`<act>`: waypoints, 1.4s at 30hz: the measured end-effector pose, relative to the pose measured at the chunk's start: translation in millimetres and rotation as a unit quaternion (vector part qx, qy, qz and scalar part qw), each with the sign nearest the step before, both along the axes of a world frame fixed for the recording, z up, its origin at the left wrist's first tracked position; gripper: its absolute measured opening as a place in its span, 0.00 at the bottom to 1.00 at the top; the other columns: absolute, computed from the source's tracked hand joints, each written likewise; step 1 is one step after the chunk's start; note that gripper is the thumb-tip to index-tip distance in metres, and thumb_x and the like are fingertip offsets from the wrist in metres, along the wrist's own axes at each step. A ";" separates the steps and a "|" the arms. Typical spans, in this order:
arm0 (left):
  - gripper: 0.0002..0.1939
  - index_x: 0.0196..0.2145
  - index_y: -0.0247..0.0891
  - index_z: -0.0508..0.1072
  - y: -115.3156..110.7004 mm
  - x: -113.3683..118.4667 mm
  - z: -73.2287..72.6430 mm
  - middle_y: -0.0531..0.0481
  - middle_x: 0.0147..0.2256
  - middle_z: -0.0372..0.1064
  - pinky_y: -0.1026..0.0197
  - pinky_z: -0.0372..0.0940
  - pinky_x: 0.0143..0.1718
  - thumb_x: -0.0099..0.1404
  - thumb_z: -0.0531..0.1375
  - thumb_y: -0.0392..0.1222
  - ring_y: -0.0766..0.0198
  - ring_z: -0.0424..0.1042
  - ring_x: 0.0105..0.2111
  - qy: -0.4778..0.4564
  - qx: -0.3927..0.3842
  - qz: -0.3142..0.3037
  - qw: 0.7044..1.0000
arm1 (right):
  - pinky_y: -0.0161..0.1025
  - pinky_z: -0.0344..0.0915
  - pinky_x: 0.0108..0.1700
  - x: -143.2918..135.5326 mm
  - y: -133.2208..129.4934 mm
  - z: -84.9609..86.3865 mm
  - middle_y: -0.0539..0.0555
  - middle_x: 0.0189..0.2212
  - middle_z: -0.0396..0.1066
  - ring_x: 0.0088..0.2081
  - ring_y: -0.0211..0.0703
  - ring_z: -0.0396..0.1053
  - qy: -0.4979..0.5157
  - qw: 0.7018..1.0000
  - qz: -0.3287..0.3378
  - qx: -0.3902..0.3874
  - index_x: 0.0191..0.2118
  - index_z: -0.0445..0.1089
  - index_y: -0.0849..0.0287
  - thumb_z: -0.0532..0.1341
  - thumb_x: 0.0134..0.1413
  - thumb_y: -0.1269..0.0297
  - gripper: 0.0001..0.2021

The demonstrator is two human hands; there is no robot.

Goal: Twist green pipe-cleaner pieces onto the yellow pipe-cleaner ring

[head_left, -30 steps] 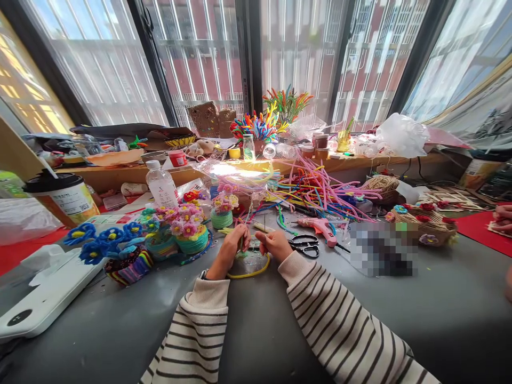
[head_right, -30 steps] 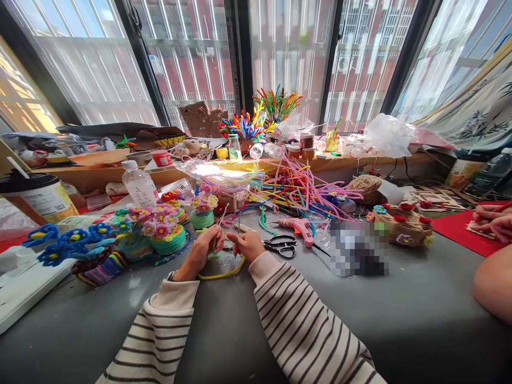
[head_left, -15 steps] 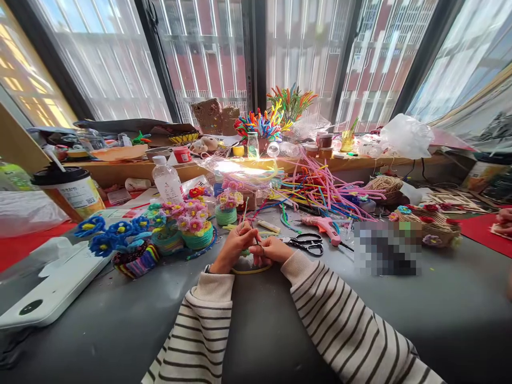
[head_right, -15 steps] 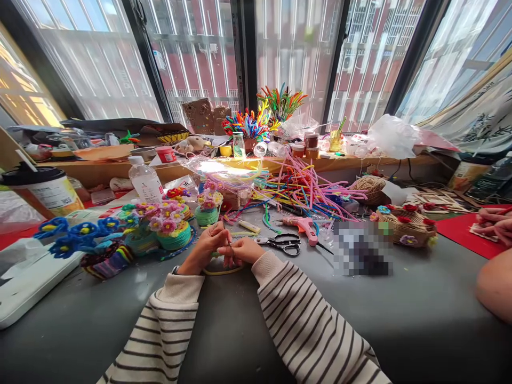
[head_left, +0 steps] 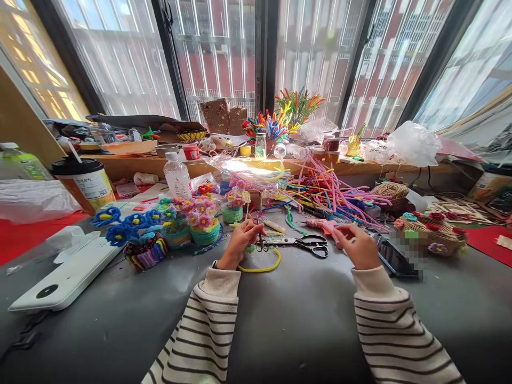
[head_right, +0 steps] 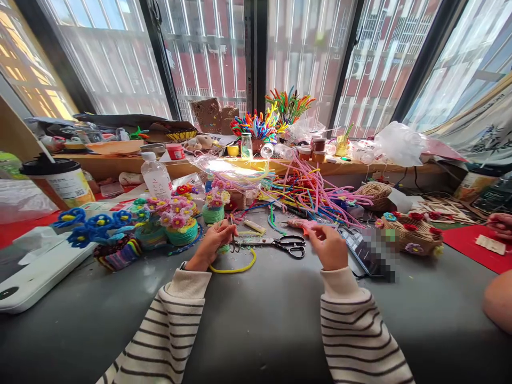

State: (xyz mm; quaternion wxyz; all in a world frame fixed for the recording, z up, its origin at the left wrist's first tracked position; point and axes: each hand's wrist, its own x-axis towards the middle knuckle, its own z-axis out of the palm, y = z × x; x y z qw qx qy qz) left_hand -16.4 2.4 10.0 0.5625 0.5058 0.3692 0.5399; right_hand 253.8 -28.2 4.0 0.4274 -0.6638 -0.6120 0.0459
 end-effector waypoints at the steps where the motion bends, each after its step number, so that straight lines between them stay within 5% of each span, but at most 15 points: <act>1: 0.24 0.17 0.38 0.44 0.6 0.0 -0.9 0.57 0.16 0.63 0.71 0.39 0.12 0.44 0.60 0.46 0.80 0.46 0.11 0.004 0.000 -0.002 1.000 | 0.46 0.57 0.38 21.7 -6.2 -4.6 0.59 0.28 0.67 0.33 0.49 0.64 -0.062 0.995 -0.082 0.009 0.33 0.66 0.64 0.52 0.40 0.48 0.23; 4: 0.23 0.17 0.38 0.44 2.6 -0.2 -3.1 0.57 0.16 0.64 0.71 0.39 0.13 0.45 0.60 0.45 0.80 0.46 0.11 0.008 0.006 -0.013 1.000 | 0.51 0.55 0.39 74.8 -19.3 -23.3 0.69 0.38 0.63 0.43 0.62 0.58 -0.167 0.952 -0.248 -0.062 0.43 0.60 0.69 0.53 0.34 0.42 0.35; 8: 0.23 0.17 0.38 0.44 3.2 -0.2 -3.4 0.57 0.16 0.64 0.71 0.41 0.13 0.45 0.60 0.44 0.80 0.47 0.10 0.008 0.006 -0.024 1.000 | 0.52 0.56 0.38 104.5 -21.8 -44.0 0.72 0.38 0.63 0.42 0.65 0.59 -0.179 0.920 -0.309 -0.160 0.48 0.55 0.72 0.52 0.29 0.37 0.44; 15: 0.22 0.17 0.38 0.44 1.3 -0.5 -1.5 0.57 0.17 0.65 0.71 0.40 0.13 0.45 0.60 0.42 0.80 0.47 0.11 0.010 0.003 -0.016 1.000 | 0.50 0.58 0.36 113.6 -9.6 -47.4 0.74 0.40 0.62 0.40 0.63 0.61 -0.151 0.930 -0.257 -0.215 0.50 0.51 0.75 0.55 0.29 0.42 0.45; 20: 0.22 0.17 0.38 0.44 1.6 -0.9 -3.1 0.57 0.17 0.64 0.71 0.40 0.13 0.46 0.60 0.43 0.80 0.48 0.10 0.033 0.010 -0.022 0.999 | 0.48 0.56 0.38 100.3 -15.4 -40.7 0.68 0.38 0.64 0.39 0.61 0.61 -0.258 0.918 -0.287 -0.094 0.50 0.51 0.66 0.57 0.32 0.47 0.38; 27: 0.22 0.16 0.38 0.45 2.2 0.1 -5.0 0.59 0.14 0.61 0.70 0.42 0.13 0.45 0.60 0.44 0.78 0.50 0.12 0.052 0.029 -0.018 0.998 | 0.47 0.51 0.43 94.3 -20.1 -33.0 0.68 0.37 0.63 0.41 0.57 0.59 -0.318 0.920 -0.227 -0.036 0.47 0.52 0.67 0.57 0.35 0.53 0.33; 35: 0.21 0.16 0.38 0.45 2.3 1.1 -4.6 0.58 0.15 0.63 0.71 0.43 0.14 0.46 0.59 0.43 0.78 0.50 0.12 0.054 0.033 -0.018 0.998 | 0.48 0.50 0.44 102.2 -11.0 -38.0 0.66 0.36 0.64 0.40 0.56 0.60 -0.309 0.918 -0.241 -0.068 0.46 0.53 0.65 0.57 0.33 0.49 0.33; 42: 0.22 0.16 0.38 0.45 0.0 3.5 -1.8 0.58 0.15 0.62 0.70 0.41 0.13 0.44 0.60 0.44 0.78 0.51 0.11 0.042 0.014 -0.009 0.999 | 0.49 0.55 0.39 140.2 10.2 -53.4 0.64 0.37 0.65 0.39 0.58 0.62 -0.187 0.944 -0.201 -0.185 0.46 0.55 0.65 0.58 0.26 0.44 0.39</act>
